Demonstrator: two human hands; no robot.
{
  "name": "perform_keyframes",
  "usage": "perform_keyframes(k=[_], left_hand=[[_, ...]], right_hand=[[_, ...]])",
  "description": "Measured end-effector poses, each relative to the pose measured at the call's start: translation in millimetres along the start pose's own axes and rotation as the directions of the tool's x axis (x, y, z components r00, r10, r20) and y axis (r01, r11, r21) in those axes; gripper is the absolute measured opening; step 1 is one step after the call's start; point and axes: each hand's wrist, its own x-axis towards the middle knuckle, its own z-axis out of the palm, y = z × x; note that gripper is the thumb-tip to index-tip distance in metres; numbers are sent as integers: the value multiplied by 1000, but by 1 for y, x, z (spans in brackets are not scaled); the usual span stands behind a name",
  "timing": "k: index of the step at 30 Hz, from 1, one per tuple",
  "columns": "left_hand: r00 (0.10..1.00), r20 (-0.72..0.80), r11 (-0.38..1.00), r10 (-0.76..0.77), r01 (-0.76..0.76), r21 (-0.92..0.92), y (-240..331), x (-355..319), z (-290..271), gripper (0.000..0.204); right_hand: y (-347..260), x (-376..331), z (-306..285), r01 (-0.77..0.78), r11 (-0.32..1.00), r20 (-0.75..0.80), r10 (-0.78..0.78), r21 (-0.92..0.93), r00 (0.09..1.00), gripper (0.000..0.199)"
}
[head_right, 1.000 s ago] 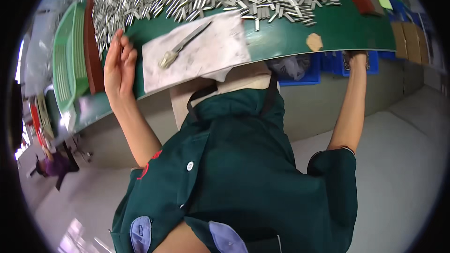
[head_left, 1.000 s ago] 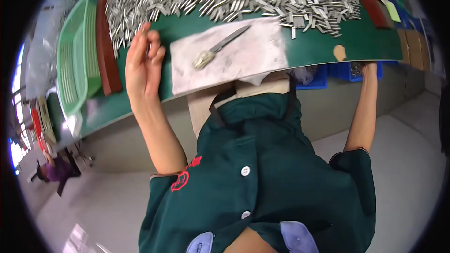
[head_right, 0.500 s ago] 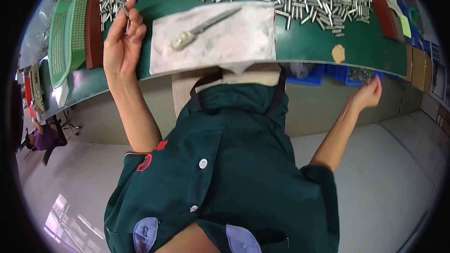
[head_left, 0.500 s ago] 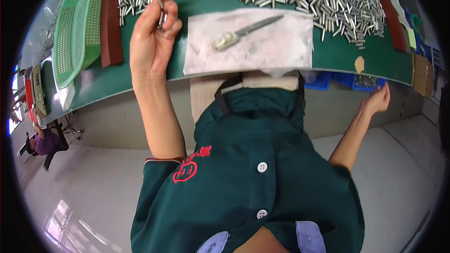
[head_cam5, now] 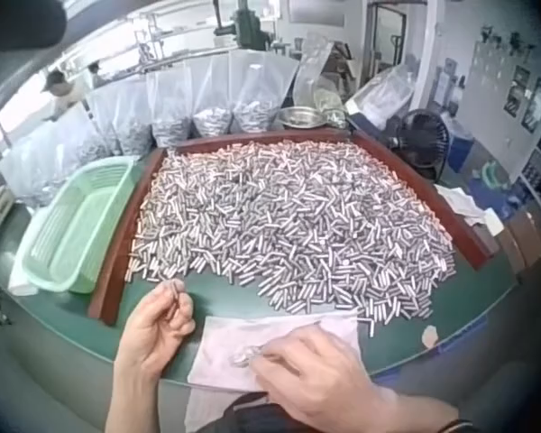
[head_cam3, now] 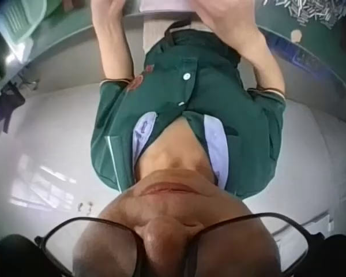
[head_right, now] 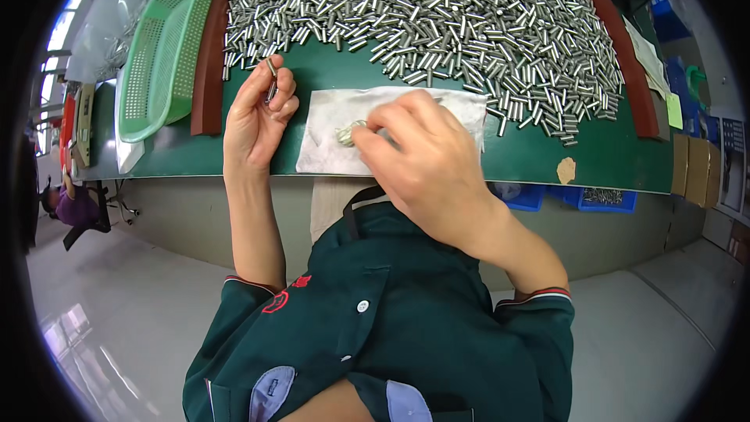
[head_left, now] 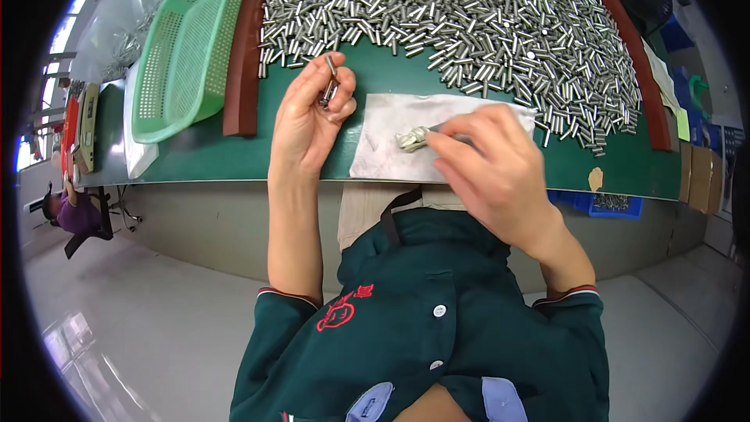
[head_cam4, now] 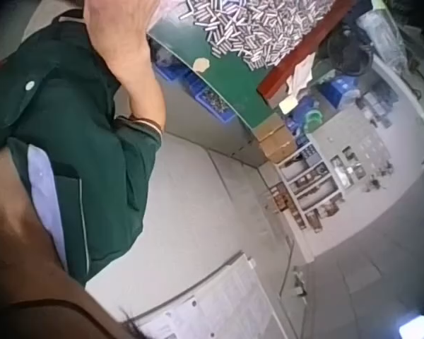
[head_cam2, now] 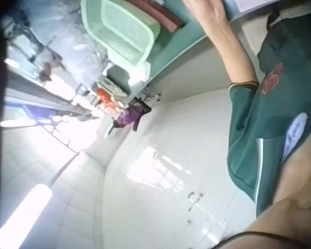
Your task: Inspecting and cleaning small metal cylindrical components using a hand tool.
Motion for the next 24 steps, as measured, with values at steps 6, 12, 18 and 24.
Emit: perform_keyframes(k=[6,12,18,24], left_hand=[[998,-66,999,-5,7,40,6,-15,-4,23],[996,-84,997,-13,20,77,7,-16,-3,25],[997,-80,996,-10,18,91,7,-16,-3,21],[999,-43,992,6,-1,123,3,-14,-3,13]], right_hand=[[8,12,30,24,998,144,-15,-59,990,23],[12,20,24,27,999,121,-22,-39,992,21],[15,20,-5,-138,801,-203,308,583,930,19],[24,21,8,80,-14,-53,642,997,765,23]])
